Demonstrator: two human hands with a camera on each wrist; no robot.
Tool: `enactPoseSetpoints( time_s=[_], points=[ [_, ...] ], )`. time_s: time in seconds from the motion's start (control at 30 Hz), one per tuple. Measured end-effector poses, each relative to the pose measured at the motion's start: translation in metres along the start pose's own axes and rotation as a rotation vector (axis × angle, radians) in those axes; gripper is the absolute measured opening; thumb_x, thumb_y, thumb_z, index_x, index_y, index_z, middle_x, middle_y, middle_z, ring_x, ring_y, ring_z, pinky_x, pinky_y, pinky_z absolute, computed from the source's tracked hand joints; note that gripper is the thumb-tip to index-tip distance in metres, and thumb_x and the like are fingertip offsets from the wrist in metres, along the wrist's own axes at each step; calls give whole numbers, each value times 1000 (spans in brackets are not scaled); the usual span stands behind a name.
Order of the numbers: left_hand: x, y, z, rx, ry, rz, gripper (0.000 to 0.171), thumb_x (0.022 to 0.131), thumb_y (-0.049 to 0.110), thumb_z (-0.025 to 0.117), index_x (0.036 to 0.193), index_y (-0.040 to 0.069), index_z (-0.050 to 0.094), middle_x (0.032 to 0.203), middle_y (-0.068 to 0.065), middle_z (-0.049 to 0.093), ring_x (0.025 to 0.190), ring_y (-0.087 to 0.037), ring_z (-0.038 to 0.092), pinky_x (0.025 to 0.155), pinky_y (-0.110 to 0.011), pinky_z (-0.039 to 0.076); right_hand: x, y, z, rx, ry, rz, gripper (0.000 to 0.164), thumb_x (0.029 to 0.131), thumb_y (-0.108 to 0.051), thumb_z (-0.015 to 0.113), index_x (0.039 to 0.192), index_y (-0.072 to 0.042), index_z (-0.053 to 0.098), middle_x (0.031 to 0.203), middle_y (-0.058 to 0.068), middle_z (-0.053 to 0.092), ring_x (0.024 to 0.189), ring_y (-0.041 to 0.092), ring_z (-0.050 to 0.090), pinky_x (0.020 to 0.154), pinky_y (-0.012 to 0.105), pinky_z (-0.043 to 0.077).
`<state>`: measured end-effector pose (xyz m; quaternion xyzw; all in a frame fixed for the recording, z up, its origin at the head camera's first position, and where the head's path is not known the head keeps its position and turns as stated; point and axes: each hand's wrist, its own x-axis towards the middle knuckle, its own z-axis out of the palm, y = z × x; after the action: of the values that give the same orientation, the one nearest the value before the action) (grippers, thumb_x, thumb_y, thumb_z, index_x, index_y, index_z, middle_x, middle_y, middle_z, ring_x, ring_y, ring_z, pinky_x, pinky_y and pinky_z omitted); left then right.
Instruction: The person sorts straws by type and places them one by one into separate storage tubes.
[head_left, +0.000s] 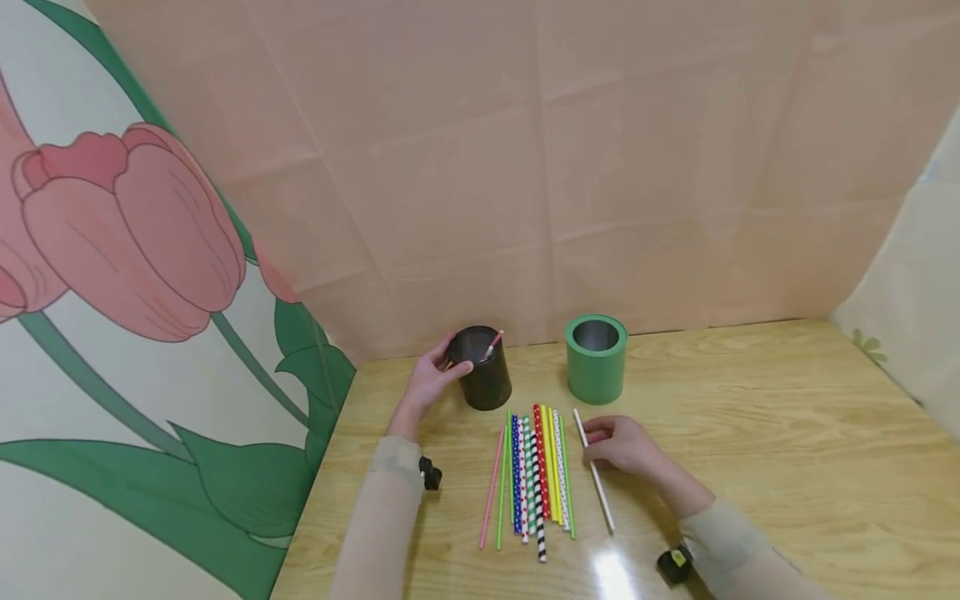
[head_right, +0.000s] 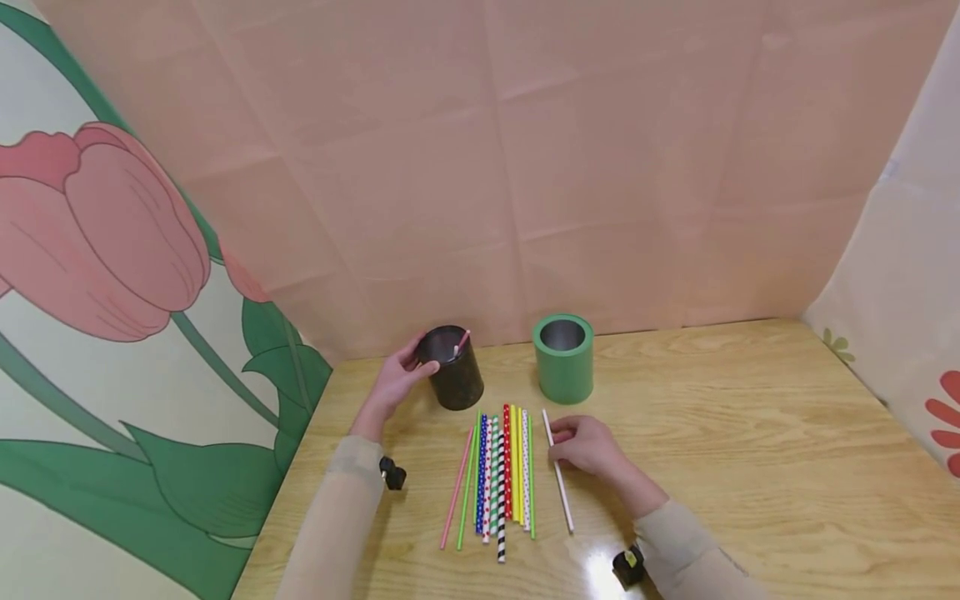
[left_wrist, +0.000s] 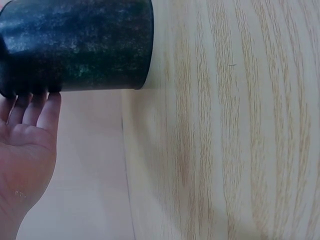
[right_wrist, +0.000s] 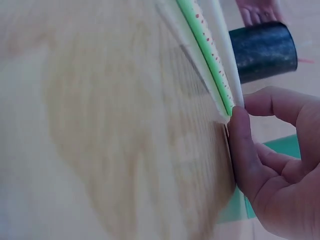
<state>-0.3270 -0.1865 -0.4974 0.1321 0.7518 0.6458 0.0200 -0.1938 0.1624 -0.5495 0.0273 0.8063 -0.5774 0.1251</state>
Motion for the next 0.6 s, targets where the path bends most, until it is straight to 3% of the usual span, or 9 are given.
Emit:
enactPoseSetpoints(
  time_s=[0.33, 0.6],
  points=[
    [-1, 1, 0, 21, 5, -1, 83, 96, 7, 81, 165, 2, 37, 170, -19, 32, 156, -33, 34, 125, -43, 33, 0, 9, -1, 144, -16, 0, 59, 86, 5, 76, 140, 16, 56, 114, 24, 69, 90, 21, 70, 80, 37, 65],
    [0, 0, -1, 40, 1, -9, 84, 96, 12, 82, 166, 4, 37, 171, -18, 32, 156, -32, 34, 125, -42, 34, 0, 12, -4, 189, -30, 4, 61, 90, 5, 75, 144, 16, 51, 117, 25, 68, 92, 22, 71, 83, 40, 65]
  ],
)
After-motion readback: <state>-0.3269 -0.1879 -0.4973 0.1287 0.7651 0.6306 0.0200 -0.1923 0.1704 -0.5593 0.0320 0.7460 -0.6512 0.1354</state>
